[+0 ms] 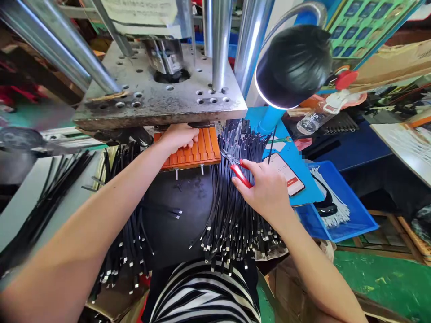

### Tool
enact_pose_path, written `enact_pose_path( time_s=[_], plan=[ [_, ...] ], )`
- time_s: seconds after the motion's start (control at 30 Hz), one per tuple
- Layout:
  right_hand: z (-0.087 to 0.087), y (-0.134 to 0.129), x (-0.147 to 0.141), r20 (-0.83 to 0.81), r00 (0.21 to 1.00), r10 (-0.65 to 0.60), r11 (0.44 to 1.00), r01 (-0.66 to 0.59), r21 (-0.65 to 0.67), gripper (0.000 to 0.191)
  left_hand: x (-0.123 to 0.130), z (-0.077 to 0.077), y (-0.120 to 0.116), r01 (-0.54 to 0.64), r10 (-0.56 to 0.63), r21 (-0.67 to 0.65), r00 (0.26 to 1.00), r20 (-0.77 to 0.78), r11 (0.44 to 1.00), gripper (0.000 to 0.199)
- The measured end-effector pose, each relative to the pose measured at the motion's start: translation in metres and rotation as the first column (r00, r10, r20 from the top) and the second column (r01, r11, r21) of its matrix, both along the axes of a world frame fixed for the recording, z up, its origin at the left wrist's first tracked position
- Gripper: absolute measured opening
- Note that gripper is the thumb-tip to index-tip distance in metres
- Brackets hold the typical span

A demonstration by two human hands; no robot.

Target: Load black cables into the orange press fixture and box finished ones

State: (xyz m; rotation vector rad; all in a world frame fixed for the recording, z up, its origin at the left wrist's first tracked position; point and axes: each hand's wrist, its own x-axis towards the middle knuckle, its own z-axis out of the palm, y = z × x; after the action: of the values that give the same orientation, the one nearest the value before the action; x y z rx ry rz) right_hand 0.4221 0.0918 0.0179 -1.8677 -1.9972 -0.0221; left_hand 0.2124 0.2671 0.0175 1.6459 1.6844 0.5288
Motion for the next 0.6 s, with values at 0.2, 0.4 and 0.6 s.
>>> enact_pose_path(
  time_s=[0.2,0.4,0.6],
  plan=[
    [-0.006,-0.007,0.016,-0.112,0.993,0.034,0.999,-0.036,-0.014,0.043,0.006,-0.002,0.01,-0.076,0.097,-0.131,0.983,0.159,0.989,0.02],
    [-0.011,-0.011,0.027,-0.14,0.989,0.045,0.999,-0.046,-0.004,0.044,0.011,-0.002,0.012,-0.116,0.14,-0.157,0.978,0.154,0.981,0.019],
    [-0.012,-0.013,0.029,-0.165,0.986,0.021,1.0,-0.023,-0.009,0.043,0.025,0.01,0.003,-0.23,0.275,-0.183,0.92,0.278,0.956,0.013]
  ],
)
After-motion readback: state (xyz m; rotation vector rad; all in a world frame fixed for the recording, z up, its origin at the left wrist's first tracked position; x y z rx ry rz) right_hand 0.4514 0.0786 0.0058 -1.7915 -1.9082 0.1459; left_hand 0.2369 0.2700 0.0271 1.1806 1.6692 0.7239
